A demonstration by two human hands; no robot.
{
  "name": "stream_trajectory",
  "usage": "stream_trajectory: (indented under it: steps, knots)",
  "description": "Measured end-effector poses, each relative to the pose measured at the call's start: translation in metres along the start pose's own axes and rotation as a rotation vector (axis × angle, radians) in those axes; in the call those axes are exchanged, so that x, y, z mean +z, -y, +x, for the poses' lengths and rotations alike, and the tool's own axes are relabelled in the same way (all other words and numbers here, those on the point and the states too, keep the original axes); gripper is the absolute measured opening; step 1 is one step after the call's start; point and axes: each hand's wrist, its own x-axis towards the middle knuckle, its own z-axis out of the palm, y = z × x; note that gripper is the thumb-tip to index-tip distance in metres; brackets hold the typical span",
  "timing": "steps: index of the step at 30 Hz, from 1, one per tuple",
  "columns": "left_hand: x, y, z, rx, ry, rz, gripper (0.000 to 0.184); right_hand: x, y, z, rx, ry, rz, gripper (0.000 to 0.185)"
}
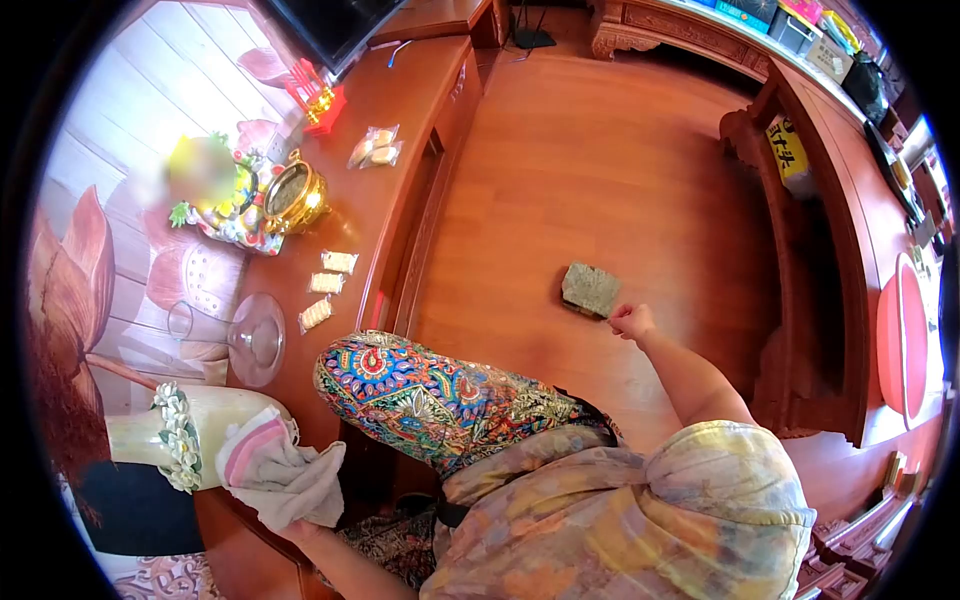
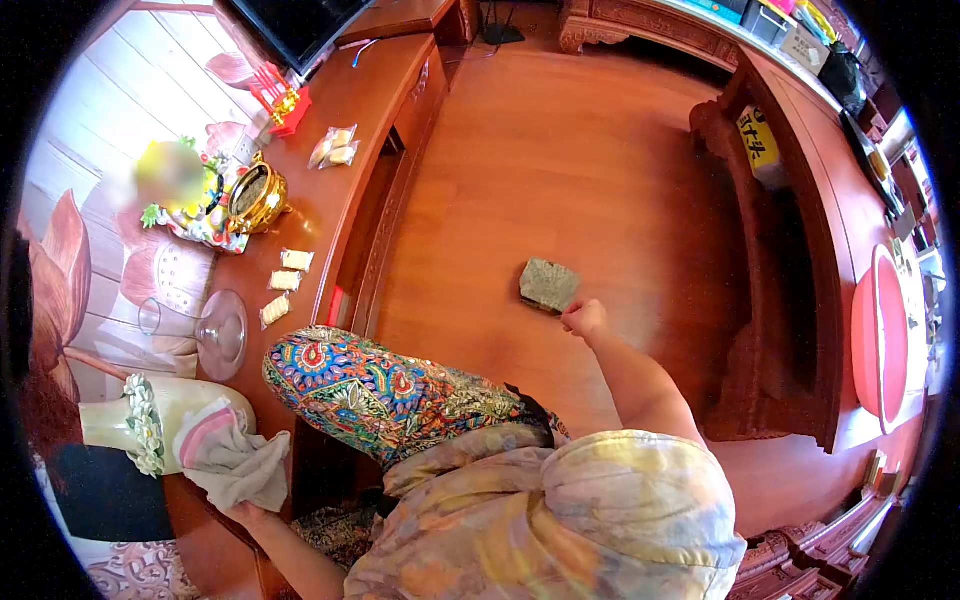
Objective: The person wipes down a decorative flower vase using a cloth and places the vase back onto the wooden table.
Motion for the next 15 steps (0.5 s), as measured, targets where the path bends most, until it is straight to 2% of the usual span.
stream_trajectory:
  steps: [5,15]
  knots:
    - [0.005,-0.009,-0.001,0.016,-0.019,0.014,0.041,0.007,0.000,0.015,0.030,0.036,0.140,0.007]
    - [0.033,-0.023,-0.002,0.019,0.046,0.022,0.041,-0.008,-0.028,0.025,0.066,-0.023,0.169,0.006]
